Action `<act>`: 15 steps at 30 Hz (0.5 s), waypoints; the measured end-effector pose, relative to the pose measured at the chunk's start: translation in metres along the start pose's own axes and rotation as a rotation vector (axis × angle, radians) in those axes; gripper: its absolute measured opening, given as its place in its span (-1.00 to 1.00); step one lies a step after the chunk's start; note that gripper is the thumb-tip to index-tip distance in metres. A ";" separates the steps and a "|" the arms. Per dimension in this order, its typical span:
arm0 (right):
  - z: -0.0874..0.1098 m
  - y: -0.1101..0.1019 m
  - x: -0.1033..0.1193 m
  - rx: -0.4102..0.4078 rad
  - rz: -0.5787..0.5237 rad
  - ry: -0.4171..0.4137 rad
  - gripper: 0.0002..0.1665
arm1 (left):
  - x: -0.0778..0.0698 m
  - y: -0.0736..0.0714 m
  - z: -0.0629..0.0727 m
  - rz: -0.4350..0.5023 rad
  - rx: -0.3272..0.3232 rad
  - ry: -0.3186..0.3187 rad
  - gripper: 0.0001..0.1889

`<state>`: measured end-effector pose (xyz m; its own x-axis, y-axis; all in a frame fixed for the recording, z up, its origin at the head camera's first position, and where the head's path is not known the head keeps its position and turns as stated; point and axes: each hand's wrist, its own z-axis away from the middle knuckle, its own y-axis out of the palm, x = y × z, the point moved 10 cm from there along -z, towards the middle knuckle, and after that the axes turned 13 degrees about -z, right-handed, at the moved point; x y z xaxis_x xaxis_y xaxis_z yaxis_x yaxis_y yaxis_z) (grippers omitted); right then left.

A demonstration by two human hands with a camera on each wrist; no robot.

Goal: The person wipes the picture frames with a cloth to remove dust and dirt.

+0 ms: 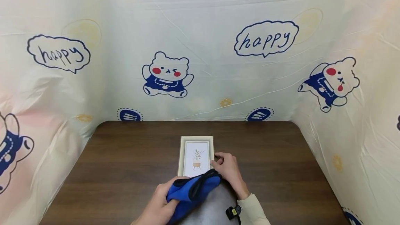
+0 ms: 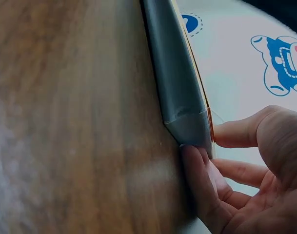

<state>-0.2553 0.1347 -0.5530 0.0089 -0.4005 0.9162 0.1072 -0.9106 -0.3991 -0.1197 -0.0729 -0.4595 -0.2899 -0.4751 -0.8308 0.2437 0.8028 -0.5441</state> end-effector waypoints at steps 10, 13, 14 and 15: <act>-0.001 0.001 0.000 0.005 -0.009 -0.017 -0.57 | 0.068 0.067 0.022 0.651 0.212 -0.463 -0.43; -0.002 0.003 -0.003 0.009 -0.016 -0.007 -0.55 | 0.082 0.083 0.026 0.677 0.230 -0.548 -0.38; -0.002 0.003 -0.003 0.011 -0.020 -0.005 -0.55 | 0.085 0.085 0.026 0.653 0.231 -0.551 -0.37; -0.002 0.003 -0.004 0.011 -0.023 -0.003 -0.55 | 0.088 0.086 0.026 0.605 0.236 -0.545 -0.35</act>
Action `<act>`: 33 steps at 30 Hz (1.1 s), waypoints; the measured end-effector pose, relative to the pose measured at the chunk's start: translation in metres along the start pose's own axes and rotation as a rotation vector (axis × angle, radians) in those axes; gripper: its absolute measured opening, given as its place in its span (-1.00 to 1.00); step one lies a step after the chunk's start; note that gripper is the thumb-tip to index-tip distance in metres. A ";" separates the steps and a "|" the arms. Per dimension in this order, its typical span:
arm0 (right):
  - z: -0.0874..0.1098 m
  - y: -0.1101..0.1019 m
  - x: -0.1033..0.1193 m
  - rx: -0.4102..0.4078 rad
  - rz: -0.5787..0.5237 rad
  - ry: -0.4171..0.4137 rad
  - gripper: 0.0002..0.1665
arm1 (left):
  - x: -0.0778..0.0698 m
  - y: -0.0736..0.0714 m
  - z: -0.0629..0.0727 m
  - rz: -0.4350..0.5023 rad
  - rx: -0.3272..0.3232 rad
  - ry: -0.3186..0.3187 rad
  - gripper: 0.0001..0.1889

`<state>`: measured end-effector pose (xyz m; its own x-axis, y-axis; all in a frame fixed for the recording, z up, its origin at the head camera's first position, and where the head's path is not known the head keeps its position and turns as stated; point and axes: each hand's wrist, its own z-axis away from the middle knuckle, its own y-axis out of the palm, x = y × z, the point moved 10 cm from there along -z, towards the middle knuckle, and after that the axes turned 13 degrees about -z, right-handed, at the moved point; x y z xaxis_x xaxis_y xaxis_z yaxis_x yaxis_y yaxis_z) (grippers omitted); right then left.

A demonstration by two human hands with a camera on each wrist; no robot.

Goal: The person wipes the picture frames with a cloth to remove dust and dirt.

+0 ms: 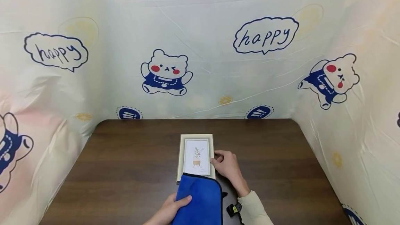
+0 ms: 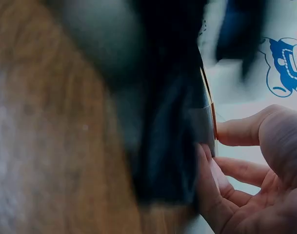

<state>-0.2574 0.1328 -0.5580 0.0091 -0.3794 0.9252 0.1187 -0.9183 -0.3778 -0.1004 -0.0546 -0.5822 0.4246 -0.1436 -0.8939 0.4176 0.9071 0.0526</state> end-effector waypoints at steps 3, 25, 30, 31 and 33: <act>0.000 0.002 0.000 0.005 -0.009 0.001 -0.54 | -0.002 -0.008 -0.001 -0.272 -0.056 0.041 -0.36; 0.005 0.002 -0.004 0.009 -0.011 0.020 -0.54 | -0.009 -0.032 0.005 -0.761 -0.146 0.001 -0.54; 0.007 0.004 -0.005 0.009 -0.003 0.015 -0.56 | -0.014 -0.036 0.008 -0.808 -0.166 0.017 -0.52; 0.007 0.005 -0.005 0.010 -0.001 0.015 -0.55 | -0.016 -0.037 0.009 -0.824 -0.167 0.024 -0.54; 0.007 0.006 -0.005 0.016 0.008 0.014 -0.55 | -0.023 -0.043 0.012 -0.884 -0.196 0.034 -0.58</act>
<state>-0.2497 0.1303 -0.5649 -0.0038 -0.3881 0.9216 0.1342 -0.9135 -0.3841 -0.1187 -0.0950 -0.5591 -0.0112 -0.8108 -0.5853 0.4345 0.5232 -0.7331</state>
